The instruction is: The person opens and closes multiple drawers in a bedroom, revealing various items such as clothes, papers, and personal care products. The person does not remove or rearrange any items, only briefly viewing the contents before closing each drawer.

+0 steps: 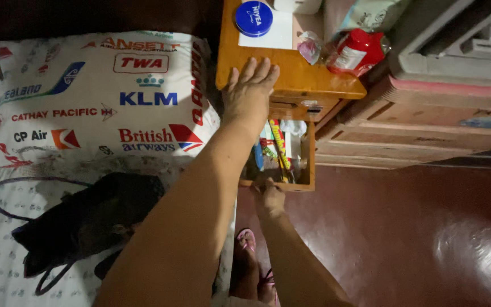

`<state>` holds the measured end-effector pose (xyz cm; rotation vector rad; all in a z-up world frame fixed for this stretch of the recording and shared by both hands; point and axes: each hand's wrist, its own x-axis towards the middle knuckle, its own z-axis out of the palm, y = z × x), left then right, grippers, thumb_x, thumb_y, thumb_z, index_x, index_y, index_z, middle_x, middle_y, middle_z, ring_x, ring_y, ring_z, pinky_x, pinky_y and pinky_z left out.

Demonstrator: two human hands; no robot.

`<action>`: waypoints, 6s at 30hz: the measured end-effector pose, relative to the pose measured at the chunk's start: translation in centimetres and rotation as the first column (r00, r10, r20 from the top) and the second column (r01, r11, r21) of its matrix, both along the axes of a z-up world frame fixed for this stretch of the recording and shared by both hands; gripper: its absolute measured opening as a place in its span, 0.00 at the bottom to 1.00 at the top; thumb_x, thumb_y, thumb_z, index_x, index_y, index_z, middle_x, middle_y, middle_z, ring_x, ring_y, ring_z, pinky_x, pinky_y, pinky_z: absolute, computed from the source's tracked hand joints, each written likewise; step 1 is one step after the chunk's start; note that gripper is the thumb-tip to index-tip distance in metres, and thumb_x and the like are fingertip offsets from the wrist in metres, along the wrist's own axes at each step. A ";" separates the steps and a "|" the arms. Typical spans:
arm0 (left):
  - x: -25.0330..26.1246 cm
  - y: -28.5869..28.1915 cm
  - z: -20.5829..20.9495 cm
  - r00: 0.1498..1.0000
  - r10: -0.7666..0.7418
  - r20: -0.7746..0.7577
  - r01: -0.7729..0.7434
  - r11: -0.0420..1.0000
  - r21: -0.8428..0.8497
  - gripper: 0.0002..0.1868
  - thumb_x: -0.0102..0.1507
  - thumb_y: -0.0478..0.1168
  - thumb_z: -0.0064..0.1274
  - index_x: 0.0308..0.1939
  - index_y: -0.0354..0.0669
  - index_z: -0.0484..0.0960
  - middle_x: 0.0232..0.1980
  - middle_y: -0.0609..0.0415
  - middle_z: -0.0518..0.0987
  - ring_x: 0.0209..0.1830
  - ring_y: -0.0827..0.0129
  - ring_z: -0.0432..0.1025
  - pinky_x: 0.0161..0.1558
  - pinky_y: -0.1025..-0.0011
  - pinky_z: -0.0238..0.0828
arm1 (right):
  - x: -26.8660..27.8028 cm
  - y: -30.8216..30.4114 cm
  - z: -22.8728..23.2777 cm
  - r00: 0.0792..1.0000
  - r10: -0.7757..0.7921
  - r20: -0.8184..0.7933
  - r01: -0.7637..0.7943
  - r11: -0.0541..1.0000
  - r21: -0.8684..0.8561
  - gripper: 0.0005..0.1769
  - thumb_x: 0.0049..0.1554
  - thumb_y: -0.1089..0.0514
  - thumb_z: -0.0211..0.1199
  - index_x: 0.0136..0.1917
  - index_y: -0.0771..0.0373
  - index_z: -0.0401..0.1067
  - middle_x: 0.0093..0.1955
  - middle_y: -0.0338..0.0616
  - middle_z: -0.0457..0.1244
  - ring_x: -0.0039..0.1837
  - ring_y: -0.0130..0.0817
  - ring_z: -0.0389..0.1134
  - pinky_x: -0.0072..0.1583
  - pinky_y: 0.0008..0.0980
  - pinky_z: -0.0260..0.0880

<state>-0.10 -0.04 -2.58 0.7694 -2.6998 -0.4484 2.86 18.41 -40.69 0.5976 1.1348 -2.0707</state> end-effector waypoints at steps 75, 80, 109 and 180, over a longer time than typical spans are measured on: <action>16.8 15.4 -13.9 0.644 0.735 0.214 0.259 -0.472 0.843 0.23 0.67 0.50 0.36 0.61 0.43 0.71 0.41 0.45 0.84 0.40 0.52 0.79 0.49 0.47 0.75 | -0.3 10.5 7.3 0.964 0.157 0.214 -0.046 0.894 -0.446 0.23 0.53 0.57 0.55 0.60 0.69 0.64 0.54 0.58 0.63 0.56 0.54 0.63 0.62 0.52 0.62; 14.3 13.8 -15.7 0.316 0.853 -0.416 0.943 -0.329 0.043 0.22 0.76 0.50 0.37 0.62 0.38 0.76 0.55 0.44 0.82 0.52 0.54 0.76 0.57 0.52 0.71 | -1.4 8.1 10.1 0.960 0.061 0.273 -0.011 0.983 -0.183 0.20 0.52 0.58 0.55 0.56 0.73 0.64 0.46 0.62 0.59 0.51 0.55 0.61 0.62 0.68 0.64; 0.8 -1.3 -22.0 0.546 0.816 0.192 0.652 -0.557 0.514 0.14 0.61 0.52 0.46 0.26 0.51 0.74 0.41 0.58 0.76 0.53 0.61 0.67 0.56 0.53 0.60 | -14.3 -7.8 21.6 0.932 -0.093 0.350 0.248 0.867 -0.431 0.56 0.60 0.23 0.40 0.84 0.62 0.30 0.86 0.62 0.25 0.85 0.61 0.22 0.79 0.63 0.24; 14.7 8.3 -42.0 0.924 0.134 0.358 -0.342 0.710 0.616 0.54 0.59 0.45 0.57 0.80 0.37 0.38 0.84 0.36 0.37 0.84 0.42 0.35 0.77 0.51 0.40 | -8.0 -3.0 -19.5 0.998 0.061 0.022 -0.053 0.963 -0.265 0.15 0.65 0.47 0.53 0.49 0.62 0.67 0.44 0.46 0.61 0.48 0.42 0.64 0.60 0.58 0.68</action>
